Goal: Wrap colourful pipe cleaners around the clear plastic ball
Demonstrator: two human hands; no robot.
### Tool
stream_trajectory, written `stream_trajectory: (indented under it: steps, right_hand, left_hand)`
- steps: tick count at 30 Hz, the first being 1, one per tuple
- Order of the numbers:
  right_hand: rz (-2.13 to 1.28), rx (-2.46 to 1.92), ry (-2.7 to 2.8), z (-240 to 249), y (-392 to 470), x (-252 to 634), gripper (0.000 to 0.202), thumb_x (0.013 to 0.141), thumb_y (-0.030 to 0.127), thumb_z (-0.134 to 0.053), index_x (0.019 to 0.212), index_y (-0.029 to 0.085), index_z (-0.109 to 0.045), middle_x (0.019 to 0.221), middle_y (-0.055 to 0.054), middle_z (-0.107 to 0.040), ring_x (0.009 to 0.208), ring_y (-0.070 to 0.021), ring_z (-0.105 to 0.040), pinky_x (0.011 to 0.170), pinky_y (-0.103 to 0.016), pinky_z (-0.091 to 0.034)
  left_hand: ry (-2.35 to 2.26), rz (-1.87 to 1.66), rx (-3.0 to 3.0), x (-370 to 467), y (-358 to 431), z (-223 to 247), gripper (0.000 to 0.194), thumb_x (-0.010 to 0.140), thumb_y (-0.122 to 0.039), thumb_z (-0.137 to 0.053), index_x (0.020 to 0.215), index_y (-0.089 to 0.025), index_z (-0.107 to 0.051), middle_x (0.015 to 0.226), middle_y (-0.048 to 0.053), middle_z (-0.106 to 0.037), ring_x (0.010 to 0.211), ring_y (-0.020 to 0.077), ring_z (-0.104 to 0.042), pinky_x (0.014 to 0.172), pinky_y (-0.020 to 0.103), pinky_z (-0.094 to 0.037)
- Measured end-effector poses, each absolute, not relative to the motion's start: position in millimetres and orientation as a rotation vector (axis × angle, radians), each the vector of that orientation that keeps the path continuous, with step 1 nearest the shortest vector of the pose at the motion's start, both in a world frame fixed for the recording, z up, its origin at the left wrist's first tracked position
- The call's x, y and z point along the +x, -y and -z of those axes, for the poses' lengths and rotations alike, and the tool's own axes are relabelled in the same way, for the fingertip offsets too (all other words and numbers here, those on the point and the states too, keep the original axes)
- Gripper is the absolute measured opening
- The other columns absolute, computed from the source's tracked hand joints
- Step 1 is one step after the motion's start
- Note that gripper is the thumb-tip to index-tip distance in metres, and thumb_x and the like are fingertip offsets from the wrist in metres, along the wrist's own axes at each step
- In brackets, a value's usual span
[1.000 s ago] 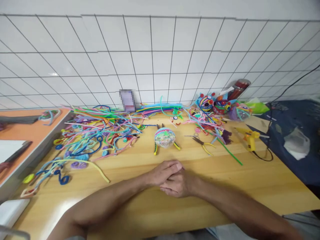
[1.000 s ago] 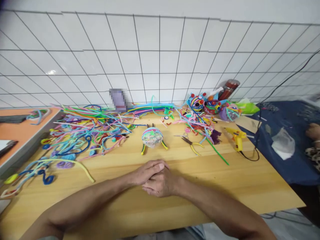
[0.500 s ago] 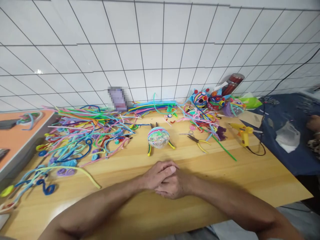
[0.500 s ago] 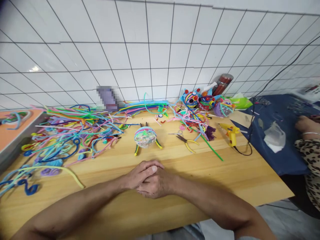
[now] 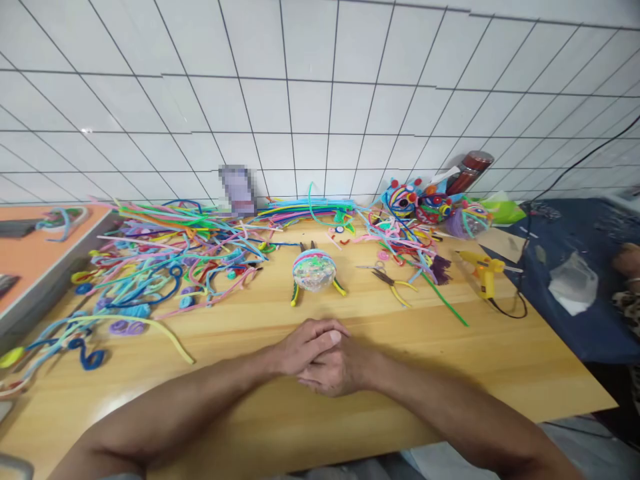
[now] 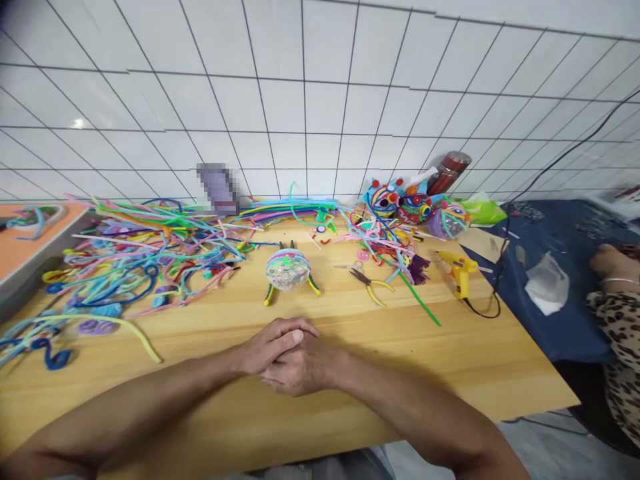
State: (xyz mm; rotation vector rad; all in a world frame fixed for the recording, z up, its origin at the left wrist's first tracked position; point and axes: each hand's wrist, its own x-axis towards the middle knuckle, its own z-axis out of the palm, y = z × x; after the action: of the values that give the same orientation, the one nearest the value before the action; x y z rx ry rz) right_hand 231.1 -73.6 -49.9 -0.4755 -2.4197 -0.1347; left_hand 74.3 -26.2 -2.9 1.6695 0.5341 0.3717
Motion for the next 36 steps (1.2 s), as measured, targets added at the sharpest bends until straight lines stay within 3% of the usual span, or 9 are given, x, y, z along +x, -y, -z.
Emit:
stream_trajectory:
  steps: [5,9,14,26,36]
  right_hand:
    - [0.115,-0.491,2.442,52,74,235,0.027,0.103,0.031,-0.062,0.086,0.02,-0.08,0.079,-0.006,-0.077,0.078,-0.0201,-0.071,0.077,-0.035,-0.057]
    - [0.133,-0.492,2.475,49,73,238,0.023,0.103,0.03,-0.063,0.093,0.02,-0.081,0.087,-0.009,-0.079,0.087,-0.0216,-0.073,0.083,-0.035,-0.057]
    - [0.124,-0.477,2.436,42,73,241,0.017,0.1,0.027,-0.069,0.092,0.02,-0.081,0.083,-0.007,-0.078,0.083,-0.0197,-0.072,0.08,-0.033,-0.056]
    - [-0.109,-0.508,2.284,41,80,252,0.023,0.106,0.024,-0.057,0.101,0.02,-0.078,0.086,-0.005,-0.079,0.086,-0.0175,-0.074,0.091,-0.031,-0.061]
    - [-0.162,-0.611,2.154,16,76,253,0.012,0.098,0.02,-0.061,0.094,0.024,-0.071,0.071,0.0,-0.074,0.07,-0.0184,-0.069,0.078,-0.034,-0.056]
  left_hand:
    - [-0.553,-0.41,1.659,76,29,3,0.075,0.103,-0.078,-0.042,0.122,-0.013,-0.075,0.113,0.012,-0.079,0.107,0.025,-0.074,0.1,0.035,-0.057]
    - [-0.544,-0.435,1.677,78,28,3,0.075,0.102,-0.079,-0.043,0.118,-0.013,-0.076,0.113,0.012,-0.079,0.108,0.0252,-0.073,0.102,0.035,-0.057]
    - [-0.538,-0.436,1.674,81,26,6,0.075,0.102,-0.079,-0.043,0.114,-0.013,-0.075,0.108,0.011,-0.078,0.103,0.0239,-0.071,0.097,0.035,-0.057]
    - [-0.503,-0.435,1.719,88,25,4,0.063,0.107,-0.068,-0.041,0.112,-0.014,-0.074,0.107,0.009,-0.079,0.099,0.0225,-0.071,0.096,0.033,-0.057]
    - [-0.55,-0.58,1.578,90,29,3,0.072,0.106,-0.075,-0.035,0.116,-0.013,-0.07,0.11,0.011,-0.076,0.105,0.0231,-0.071,0.102,0.036,-0.055]
